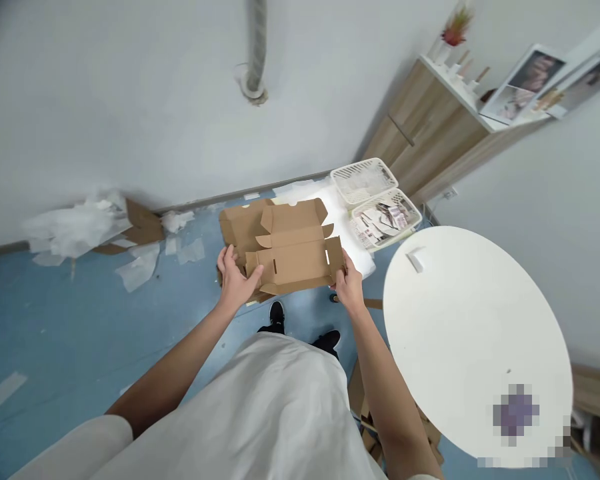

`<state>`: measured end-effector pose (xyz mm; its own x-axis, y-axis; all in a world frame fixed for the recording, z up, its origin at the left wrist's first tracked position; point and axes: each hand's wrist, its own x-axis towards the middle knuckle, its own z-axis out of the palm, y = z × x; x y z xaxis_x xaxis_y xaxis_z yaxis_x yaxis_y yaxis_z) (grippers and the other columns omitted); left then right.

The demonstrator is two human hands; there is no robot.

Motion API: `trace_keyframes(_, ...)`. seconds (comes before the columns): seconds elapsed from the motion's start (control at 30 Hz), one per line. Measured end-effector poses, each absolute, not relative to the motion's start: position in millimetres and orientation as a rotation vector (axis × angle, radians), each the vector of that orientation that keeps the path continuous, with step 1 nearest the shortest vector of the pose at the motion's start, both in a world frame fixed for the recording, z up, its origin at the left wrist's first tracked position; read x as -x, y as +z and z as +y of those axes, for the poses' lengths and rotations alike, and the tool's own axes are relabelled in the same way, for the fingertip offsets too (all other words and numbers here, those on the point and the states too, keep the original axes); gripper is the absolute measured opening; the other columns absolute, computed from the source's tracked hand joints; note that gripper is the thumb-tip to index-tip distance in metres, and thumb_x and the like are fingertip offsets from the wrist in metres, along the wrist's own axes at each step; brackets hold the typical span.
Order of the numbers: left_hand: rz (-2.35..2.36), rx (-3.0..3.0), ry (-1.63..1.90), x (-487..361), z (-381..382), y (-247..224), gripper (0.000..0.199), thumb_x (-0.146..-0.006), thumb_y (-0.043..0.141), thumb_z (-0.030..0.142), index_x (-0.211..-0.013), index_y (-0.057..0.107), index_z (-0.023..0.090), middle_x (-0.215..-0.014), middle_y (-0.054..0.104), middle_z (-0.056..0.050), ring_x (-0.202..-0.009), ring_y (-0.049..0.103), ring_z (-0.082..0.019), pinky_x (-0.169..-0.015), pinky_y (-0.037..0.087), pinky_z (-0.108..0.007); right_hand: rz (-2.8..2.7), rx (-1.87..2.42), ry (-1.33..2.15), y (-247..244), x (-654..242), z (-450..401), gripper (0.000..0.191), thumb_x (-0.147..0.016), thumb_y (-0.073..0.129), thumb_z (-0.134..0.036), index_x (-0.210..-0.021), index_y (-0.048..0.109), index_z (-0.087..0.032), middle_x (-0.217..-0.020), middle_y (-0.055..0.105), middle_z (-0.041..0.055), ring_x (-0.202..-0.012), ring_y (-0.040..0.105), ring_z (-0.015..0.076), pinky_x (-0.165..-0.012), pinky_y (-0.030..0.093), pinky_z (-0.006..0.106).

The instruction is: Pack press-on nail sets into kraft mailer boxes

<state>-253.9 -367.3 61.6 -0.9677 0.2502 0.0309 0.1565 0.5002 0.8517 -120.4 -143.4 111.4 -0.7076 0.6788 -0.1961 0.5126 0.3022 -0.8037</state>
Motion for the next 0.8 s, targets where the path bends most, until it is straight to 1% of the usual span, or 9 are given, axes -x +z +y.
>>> trace_keyframes(0.03, 2.543, -0.339, 1.536, 254.3, -355.6, 59.3, 0.083, -0.068, 0.062, 0.040, -0.134, 0.016, 0.021, -0.139, 0.017, -0.016, -0.114, 0.045, -0.026, -0.092, 0.041, -0.040, -2.330, 1.145, 1.346, 112.9, 108.9, -137.4, 0.057, -0.076, 0.033, -0.025, -0.133, 0.031, -0.021, -0.094, 0.062, 0.0051, -0.046, 0.054, 0.0108, -0.050, 0.051, 0.028)
trace_keyframes(0.1, 2.326, -0.366, 1.588, 249.2, -328.7, 54.9, 0.068, -0.072, 0.058, 0.037, -0.129, 0.028, 0.020, -0.132, 0.034, -0.015, -0.100, 0.056, -0.020, -0.083, 0.047, -0.035, -2.205, 1.212, 1.299, 113.7, 81.7, -124.0, 0.057, -0.076, 0.033, -0.026, -0.133, 0.031, -0.022, -0.106, 0.058, 0.0056, -0.052, 0.055, 0.0111, -0.049, 0.052, 0.027)
trace_keyframes(0.17, 2.124, -0.488, 1.567, 235.8, -298.4, 52.8, 0.049, -0.074, 0.054, 0.034, -0.118, 0.043, 0.016, -0.115, 0.053, -0.012, -0.087, 0.061, -0.017, -0.076, 0.050, -0.031, -2.084, 1.267, 1.257, 112.6, 49.6, -109.8, 0.056, -0.077, 0.031, -0.027, -0.133, 0.031, -0.022, -0.114, 0.054, 0.0056, -0.058, 0.055, 0.0109, -0.049, 0.052, 0.027)
trace_keyframes(0.27, 1.964, -0.734, 1.468, 203.1, -250.7, 55.8, 0.032, -0.075, 0.052, 0.030, -0.103, 0.054, 0.015, -0.089, 0.065, -0.007, -0.074, 0.063, -0.015, -0.067, 0.051, -0.028, -1.947, 1.337, 1.204, 109.7, -5.6, -90.6, 0.055, -0.079, 0.030, -0.030, -0.134, 0.029, -0.022, -0.111, 0.055, 0.0058, -0.061, 0.055, 0.0115, -0.050, 0.051, 0.026)
trace_keyframes(0.4, 1.967, -0.989, 1.287, 146.4, -188.3, 63.9, 0.031, -0.073, 0.051, 0.028, -0.101, 0.057, 0.016, -0.079, 0.066, -0.004, -0.067, 0.063, -0.015, -0.061, 0.050, -0.026, -1.890, 1.429, 1.016, 102.5, -86.6, -70.5, 0.050, -0.084, 0.026, -0.039, -0.130, 0.035, -0.023, -0.103, 0.059, 0.0055, -0.076, 0.056, 0.0164, -0.058, 0.051, 0.030)
trace_keyframes(0.53, 1.935, -1.247, 1.128, 83.1, -130.6, 64.6, 0.032, -0.075, 0.048, 0.025, -0.104, 0.057, 0.016, -0.092, 0.064, -0.006, -0.071, 0.062, -0.015, -0.064, 0.050, -0.027, -1.913, 1.580, 0.711, 87.1, -165.0, -52.7, 0.045, -0.087, 0.020, -0.039, -0.120, 0.047, -0.023, -0.104, 0.056, 0.0070, -0.092, 0.053, 0.0207, -0.073, 0.046, 0.034)
trace_keyframes(0.63, 1.923, -1.394, 1.023, 37.8, -95.3, 60.5, 0.030, -0.075, 0.047, 0.024, -0.102, 0.057, 0.017, -0.102, 0.058, -0.007, -0.074, 0.061, -0.014, -0.070, 0.050, -0.028, -1.889, 1.683, 0.625, 72.0, -213.2, -41.3, 0.044, -0.088, 0.018, -0.037, -0.111, 0.053, -0.021, -0.098, 0.054, 0.0079, -0.087, 0.053, 0.0194, -0.070, 0.043, 0.032)
trace_keyframes(0.7, 1.922, -1.419, 0.943, 13.1, -77.6, 57.1, 0.028, -0.075, 0.046, 0.023, -0.100, 0.058, 0.016, -0.101, 0.056, -0.007, -0.070, 0.060, -0.012, -0.071, 0.050, -0.028, -1.890, 1.711, 0.635, 61.9, -237.9, -35.9, 0.044, -0.089, 0.017, -0.035, -0.100, 0.056, -0.019, -0.084, 0.054, 0.0062, -0.079, 0.052, 0.0185, -0.068, 0.042, 0.031)
trace_keyframes(0.8, 1.912, -1.427, 0.843, -13.8, -58.5, 52.1, 0.028, -0.075, 0.047, 0.022, -0.099, 0.059, 0.014, -0.097, 0.056, -0.007, -0.066, 0.060, -0.012, -0.070, 0.050, -0.027, -1.859, 1.748, 0.667, 47.9, -265.0, -31.2, 0.044, -0.089, 0.016, -0.034, -0.087, 0.056, -0.018, -0.073, 0.052, 0.0046, -0.073, 0.051, 0.0182, -0.065, 0.040, 0.030)
